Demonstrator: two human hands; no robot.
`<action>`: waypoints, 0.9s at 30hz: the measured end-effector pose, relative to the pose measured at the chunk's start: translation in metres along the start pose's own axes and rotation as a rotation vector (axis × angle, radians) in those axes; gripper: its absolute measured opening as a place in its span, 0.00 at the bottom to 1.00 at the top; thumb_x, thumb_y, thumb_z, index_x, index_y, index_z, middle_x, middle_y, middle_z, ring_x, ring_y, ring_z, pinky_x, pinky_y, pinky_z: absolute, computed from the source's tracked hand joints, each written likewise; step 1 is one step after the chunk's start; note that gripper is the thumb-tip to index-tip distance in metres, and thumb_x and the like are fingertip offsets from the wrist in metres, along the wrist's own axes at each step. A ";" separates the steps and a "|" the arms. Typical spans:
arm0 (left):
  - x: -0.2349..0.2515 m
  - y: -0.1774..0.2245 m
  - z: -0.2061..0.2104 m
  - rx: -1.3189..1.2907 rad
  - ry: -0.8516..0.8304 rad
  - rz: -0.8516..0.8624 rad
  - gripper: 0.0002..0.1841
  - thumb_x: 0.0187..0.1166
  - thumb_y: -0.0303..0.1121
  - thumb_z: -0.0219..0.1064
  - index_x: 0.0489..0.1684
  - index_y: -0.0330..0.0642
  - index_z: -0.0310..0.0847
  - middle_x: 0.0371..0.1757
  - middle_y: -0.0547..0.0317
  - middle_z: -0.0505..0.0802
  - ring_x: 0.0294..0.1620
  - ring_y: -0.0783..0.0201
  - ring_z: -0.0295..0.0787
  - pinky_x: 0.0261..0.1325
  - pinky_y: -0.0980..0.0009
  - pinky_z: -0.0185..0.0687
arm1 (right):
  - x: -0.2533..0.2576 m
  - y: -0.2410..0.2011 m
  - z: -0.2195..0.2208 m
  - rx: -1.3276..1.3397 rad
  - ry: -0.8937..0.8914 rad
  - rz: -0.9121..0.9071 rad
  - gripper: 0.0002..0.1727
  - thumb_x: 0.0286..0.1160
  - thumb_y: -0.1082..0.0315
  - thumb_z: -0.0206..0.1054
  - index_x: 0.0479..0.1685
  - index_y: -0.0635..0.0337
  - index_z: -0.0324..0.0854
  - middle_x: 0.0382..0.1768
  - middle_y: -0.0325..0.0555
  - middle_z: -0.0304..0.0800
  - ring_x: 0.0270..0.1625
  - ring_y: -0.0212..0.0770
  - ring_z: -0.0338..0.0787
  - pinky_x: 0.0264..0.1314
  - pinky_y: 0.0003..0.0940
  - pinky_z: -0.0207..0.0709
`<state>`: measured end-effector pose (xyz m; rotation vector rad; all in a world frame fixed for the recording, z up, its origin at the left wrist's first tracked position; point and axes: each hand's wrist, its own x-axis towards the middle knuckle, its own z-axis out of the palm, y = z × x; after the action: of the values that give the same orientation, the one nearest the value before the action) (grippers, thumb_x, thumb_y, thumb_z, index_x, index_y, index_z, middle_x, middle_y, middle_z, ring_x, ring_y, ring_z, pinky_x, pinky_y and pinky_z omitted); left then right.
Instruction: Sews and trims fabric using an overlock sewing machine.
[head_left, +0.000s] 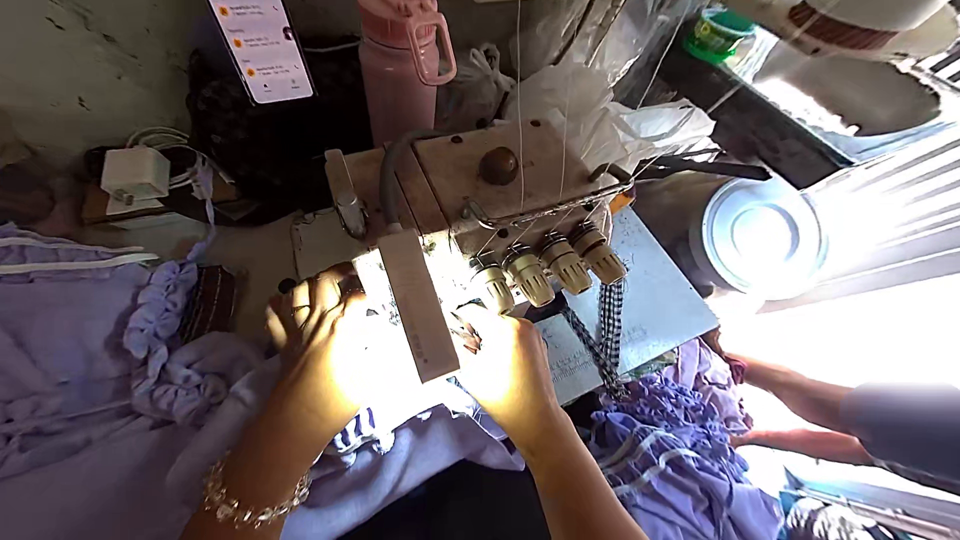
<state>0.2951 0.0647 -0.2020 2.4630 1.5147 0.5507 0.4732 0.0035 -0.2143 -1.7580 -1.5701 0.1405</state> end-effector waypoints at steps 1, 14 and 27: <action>0.000 0.000 -0.001 -0.011 -0.015 -0.005 0.21 0.64 0.38 0.74 0.52 0.35 0.89 0.76 0.37 0.80 0.84 0.30 0.62 0.77 0.19 0.41 | 0.000 -0.001 0.000 -0.007 -0.003 0.004 0.06 0.54 0.67 0.69 0.21 0.60 0.86 0.15 0.42 0.80 0.19 0.41 0.82 0.19 0.39 0.67; 0.000 0.005 0.004 -0.030 0.023 -0.052 0.21 0.67 0.34 0.69 0.58 0.35 0.86 0.81 0.40 0.76 0.90 0.35 0.56 0.79 0.19 0.33 | 0.001 -0.001 0.000 -0.019 -0.015 0.008 0.07 0.58 0.67 0.70 0.21 0.61 0.85 0.15 0.43 0.79 0.20 0.42 0.81 0.20 0.41 0.67; 0.007 0.001 0.009 -0.045 0.051 -0.100 0.24 0.82 0.42 0.64 0.66 0.30 0.82 0.88 0.35 0.69 0.93 0.36 0.52 0.82 0.20 0.31 | 0.004 -0.006 -0.007 -0.004 -0.071 0.039 0.11 0.65 0.62 0.70 0.30 0.61 0.90 0.21 0.47 0.87 0.26 0.47 0.88 0.24 0.48 0.73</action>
<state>0.3024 0.0713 -0.2087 2.3428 1.6157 0.6258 0.4730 0.0032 -0.2044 -1.8057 -1.5877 0.2210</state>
